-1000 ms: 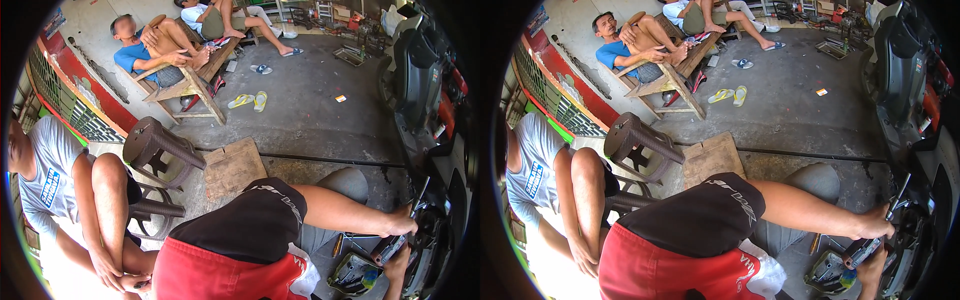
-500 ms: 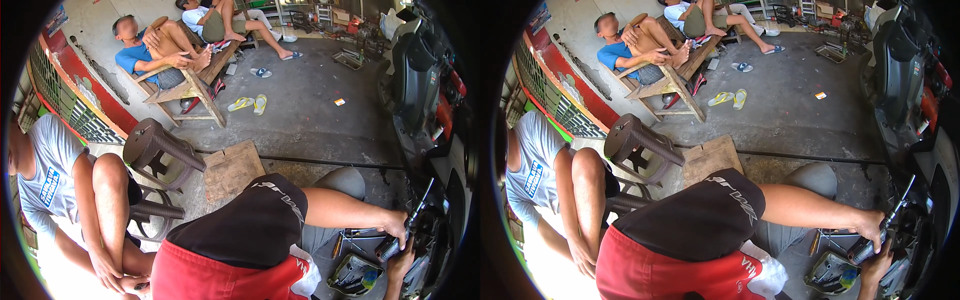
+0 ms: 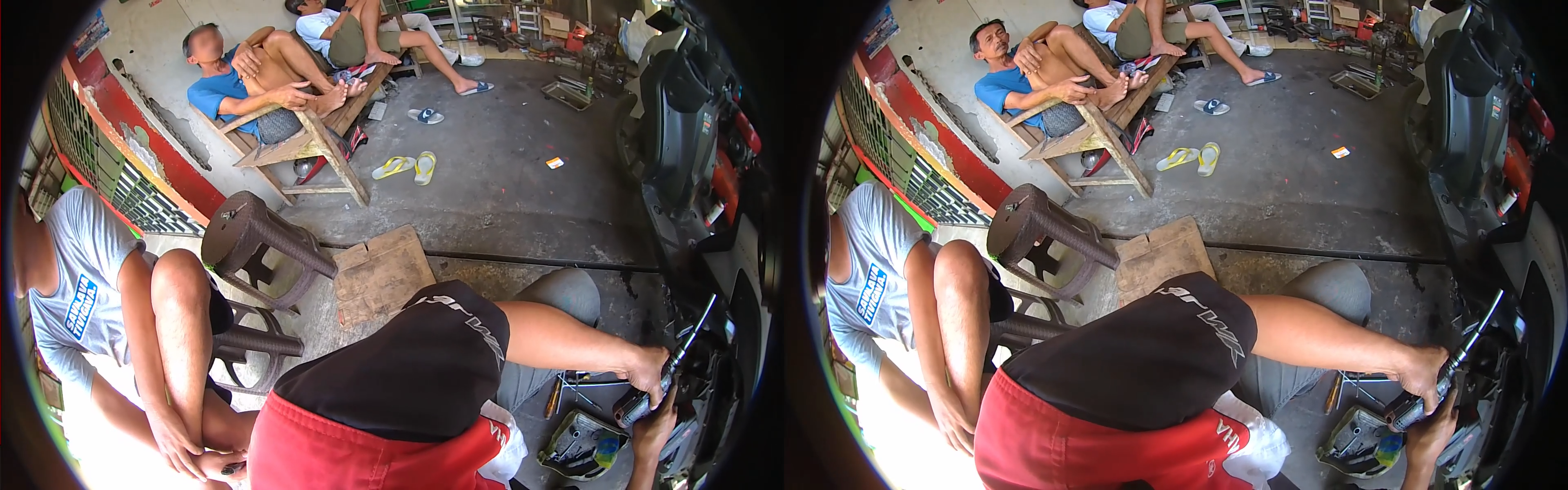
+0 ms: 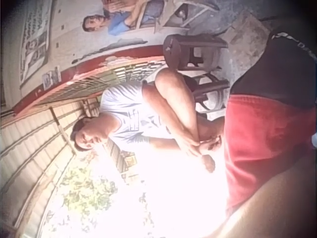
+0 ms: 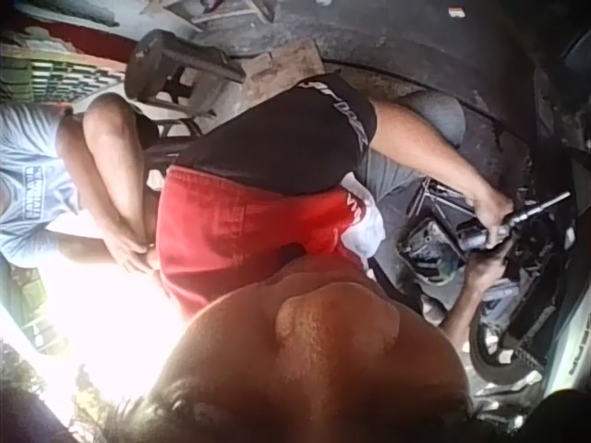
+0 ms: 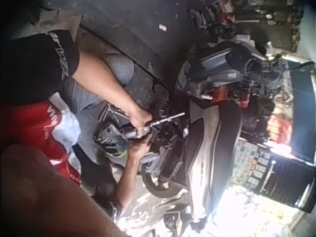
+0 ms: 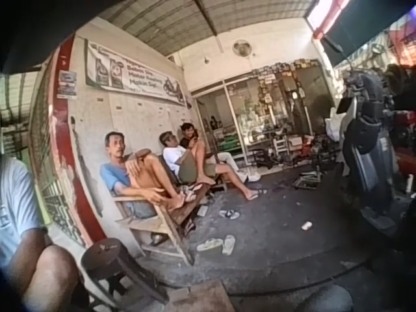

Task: Disassembling and cleaning the CVT (Continuously Variable Transmission) components of a motorcycle.

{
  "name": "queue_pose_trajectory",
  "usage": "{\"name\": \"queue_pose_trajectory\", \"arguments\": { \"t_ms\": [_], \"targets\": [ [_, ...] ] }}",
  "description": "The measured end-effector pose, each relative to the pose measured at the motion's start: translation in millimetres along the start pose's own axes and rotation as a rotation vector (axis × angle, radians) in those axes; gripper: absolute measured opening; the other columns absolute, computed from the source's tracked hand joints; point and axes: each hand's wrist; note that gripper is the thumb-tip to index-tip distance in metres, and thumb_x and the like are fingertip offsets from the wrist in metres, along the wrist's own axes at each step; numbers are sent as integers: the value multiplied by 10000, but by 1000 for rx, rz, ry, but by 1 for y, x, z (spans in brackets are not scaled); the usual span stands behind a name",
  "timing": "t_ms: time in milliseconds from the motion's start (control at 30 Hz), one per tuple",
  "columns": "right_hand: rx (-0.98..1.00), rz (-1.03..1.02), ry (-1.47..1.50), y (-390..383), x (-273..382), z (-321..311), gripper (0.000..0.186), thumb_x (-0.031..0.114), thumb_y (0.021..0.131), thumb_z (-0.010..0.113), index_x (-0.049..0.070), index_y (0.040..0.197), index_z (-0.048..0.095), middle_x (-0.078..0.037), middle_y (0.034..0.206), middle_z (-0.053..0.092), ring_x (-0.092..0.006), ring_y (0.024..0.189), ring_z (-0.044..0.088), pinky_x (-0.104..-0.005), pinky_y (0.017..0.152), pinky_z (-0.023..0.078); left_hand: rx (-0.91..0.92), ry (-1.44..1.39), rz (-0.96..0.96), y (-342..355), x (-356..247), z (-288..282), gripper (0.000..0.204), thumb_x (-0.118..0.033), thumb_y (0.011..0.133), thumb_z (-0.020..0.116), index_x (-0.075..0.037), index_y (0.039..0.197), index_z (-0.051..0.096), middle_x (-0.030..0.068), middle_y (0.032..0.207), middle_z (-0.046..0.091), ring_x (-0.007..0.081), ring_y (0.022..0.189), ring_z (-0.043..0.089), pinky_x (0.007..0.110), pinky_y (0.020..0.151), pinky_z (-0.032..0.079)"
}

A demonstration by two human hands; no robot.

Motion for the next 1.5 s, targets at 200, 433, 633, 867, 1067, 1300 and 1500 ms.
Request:
{"name": "queue_pose_trajectory", "arguments": {
  "t_ms": [200,433,633,867,1067,1300,1500],
  "targets": [
    [-36,-100,33,-3,12,-18,805,-107,657,516,-78,1448,366,-318,966,659,-409,941,683,-430,860,505,-42,132,142,-6,3,14,346,-111,488,856,-11,765,676,113,743,700,221,690,684,359,633,545],
    [155,106,-20,-48,-27,-41,966,-7,592,737,-77,1469,338,-313,1027,655,-447,914,663,-480,792,521,81,343,299,-13,-11,37,330,-255,525,840,-18,664,657,132,624,665,242,576,669,354,590,540],
    [293,358,-150,-69,39,-111,828,105,655,801,-10,1396,449,-265,804,672,-436,808,676,-494,733,539,343,305,278,4,-9,72,407,-295,669,871,-8,862,656,84,769,681,159,712,656,312,693,536],
    [525,389,-125,-154,-42,-137,832,189,663,833,3,1385,463,-242,831,693,-424,827,681,-478,752,534,632,-64,-76,29,40,173,450,-181,802,840,-19,1111,556,53,972,668,125,906,656,298,847,549],
    [142,643,-4,-287,-122,-81,766,71,644,754,-3,1349,466,-253,842,676,-442,847,660,-509,776,522,510,-53,-137,61,129,294,494,-208,858,787,-48,1212,481,34,919,606,131,857,631,312,820,554],
    [-141,882,57,-287,-166,-39,667,81,617,686,24,1263,528,-270,802,664,-450,784,663,-514,710,539,448,-376,-516,139,169,340,395,-428,1040,484,-54,1065,611,63,891,655,157,798,652,319,721,571],
    [-274,804,210,-264,-209,-30,581,96,614,683,23,1184,595,-266,772,664,-446,788,665,-512,716,538,288,-388,-542,173,164,338,343,-366,1027,518,-36,1032,615,96,888,658,224,832,654,366,791,555]
  ]
}}
Point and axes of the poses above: each hand's wrist, its own y-axis towards the middle knuckle, its own z-axis out of the palm, x = y × z
